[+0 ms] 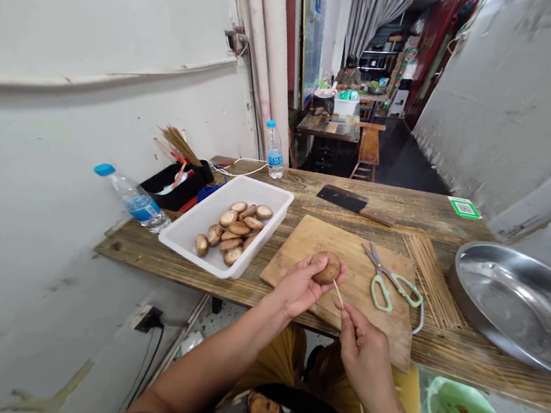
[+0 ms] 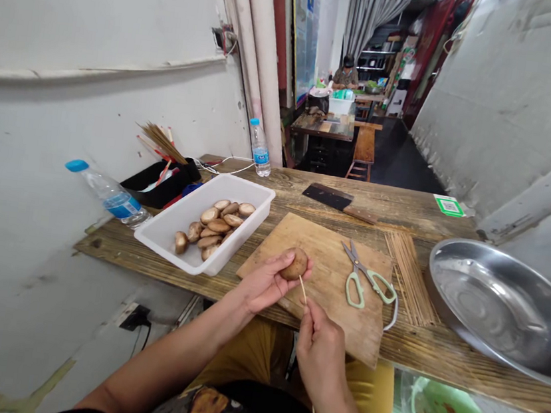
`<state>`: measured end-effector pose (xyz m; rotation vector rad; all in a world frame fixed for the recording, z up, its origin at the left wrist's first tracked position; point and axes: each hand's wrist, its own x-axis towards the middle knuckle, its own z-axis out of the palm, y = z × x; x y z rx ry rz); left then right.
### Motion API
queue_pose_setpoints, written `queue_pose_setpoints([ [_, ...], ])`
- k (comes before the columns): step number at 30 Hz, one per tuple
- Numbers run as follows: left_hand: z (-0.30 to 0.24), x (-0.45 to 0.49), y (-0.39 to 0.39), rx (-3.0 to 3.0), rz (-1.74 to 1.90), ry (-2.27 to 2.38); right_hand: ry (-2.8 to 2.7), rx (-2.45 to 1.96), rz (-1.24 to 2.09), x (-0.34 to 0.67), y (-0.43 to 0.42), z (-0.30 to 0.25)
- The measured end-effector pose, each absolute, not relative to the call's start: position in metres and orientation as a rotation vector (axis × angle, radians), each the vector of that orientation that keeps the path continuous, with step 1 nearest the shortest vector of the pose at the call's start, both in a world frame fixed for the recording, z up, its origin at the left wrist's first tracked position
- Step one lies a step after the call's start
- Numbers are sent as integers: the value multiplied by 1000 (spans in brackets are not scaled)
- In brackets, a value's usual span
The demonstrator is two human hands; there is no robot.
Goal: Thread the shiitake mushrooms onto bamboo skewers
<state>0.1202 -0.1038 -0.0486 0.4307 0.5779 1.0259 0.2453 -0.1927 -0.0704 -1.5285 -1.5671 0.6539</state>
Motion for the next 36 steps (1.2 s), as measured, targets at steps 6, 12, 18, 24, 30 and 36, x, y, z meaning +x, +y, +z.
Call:
queue_pose_setpoints([
  [6, -49, 118, -103, 432, 1011, 568, -1514, -1488, 754, 241, -188, -71],
  [12, -51, 119, -106, 452, 953, 544, -1464, -1412, 886, 240, -182, -66],
  [18, -52, 125, -111, 466, 895, 548, -1407, -1423, 929, 238, -175, -70],
  [24, -67, 122, -108, 349, 896, 589, -1535, -1432, 968, 254, -174, -81],
  [30, -72, 116, -98, 263, 987, 654, -1635, -1480, 904, 259, -190, -88],
  [36, -74, 119, -103, 342, 1004, 658, -1617, -1456, 898, 254, -191, -89],
])
